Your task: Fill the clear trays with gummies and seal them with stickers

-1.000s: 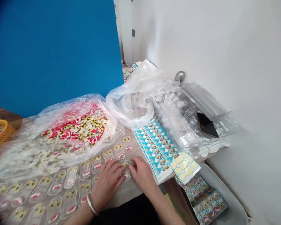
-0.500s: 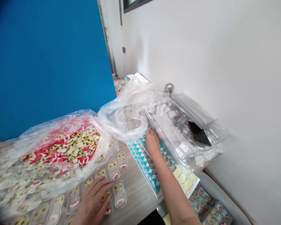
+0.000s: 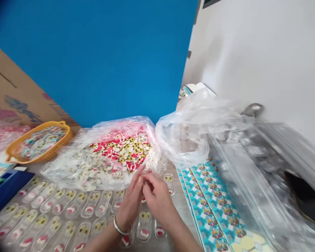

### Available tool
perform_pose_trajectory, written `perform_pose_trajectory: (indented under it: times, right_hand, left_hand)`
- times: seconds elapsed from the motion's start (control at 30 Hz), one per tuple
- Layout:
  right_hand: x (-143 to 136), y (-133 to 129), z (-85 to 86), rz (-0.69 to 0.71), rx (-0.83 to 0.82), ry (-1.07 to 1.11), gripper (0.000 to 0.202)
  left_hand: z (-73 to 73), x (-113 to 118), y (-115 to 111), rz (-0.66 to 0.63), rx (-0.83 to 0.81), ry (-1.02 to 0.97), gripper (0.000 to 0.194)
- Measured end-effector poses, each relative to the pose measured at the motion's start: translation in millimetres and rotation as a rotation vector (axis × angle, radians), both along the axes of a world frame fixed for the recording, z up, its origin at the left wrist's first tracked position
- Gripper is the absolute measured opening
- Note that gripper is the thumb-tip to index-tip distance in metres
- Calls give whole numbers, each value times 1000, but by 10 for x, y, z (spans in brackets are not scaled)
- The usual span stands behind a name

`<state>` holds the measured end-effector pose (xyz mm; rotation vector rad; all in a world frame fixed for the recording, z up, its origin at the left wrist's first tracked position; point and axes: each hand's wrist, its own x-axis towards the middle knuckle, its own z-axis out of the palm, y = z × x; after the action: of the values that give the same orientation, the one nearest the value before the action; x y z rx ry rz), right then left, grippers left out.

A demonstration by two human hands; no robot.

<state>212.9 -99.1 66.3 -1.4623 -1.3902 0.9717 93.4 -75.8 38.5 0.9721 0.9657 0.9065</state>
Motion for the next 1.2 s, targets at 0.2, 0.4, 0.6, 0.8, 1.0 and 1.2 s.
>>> perform_pose_trajectory:
  times: [0.2, 0.4, 0.6, 0.8, 1.0, 1.2]
  right_hand:
    - [-105, 869, -219, 0, 42, -473, 24]
    - [-200, 1563, -492, 9, 7, -901, 25]
    - [-261, 1629, -643, 20, 27, -879, 22]
    - [-538, 1877, -708, 50, 39, -771, 28]
    - [-720, 1955, -753, -21, 35, -773, 18]
    - [-522, 1842, -758, -73, 34, -596, 10]
  left_hand:
    - [-102, -436, 379, 318, -298, -190, 48]
    - [-193, -702, 568, 415, -335, -216, 40]
    - [-231, -829, 614, 448, -348, -220, 39]
    - [-252, -873, 638, 470, -323, -236, 44]
    - [-269, -896, 657, 445, -332, -207, 47]
    - [-210, -872, 675, 439, -367, -239, 47]
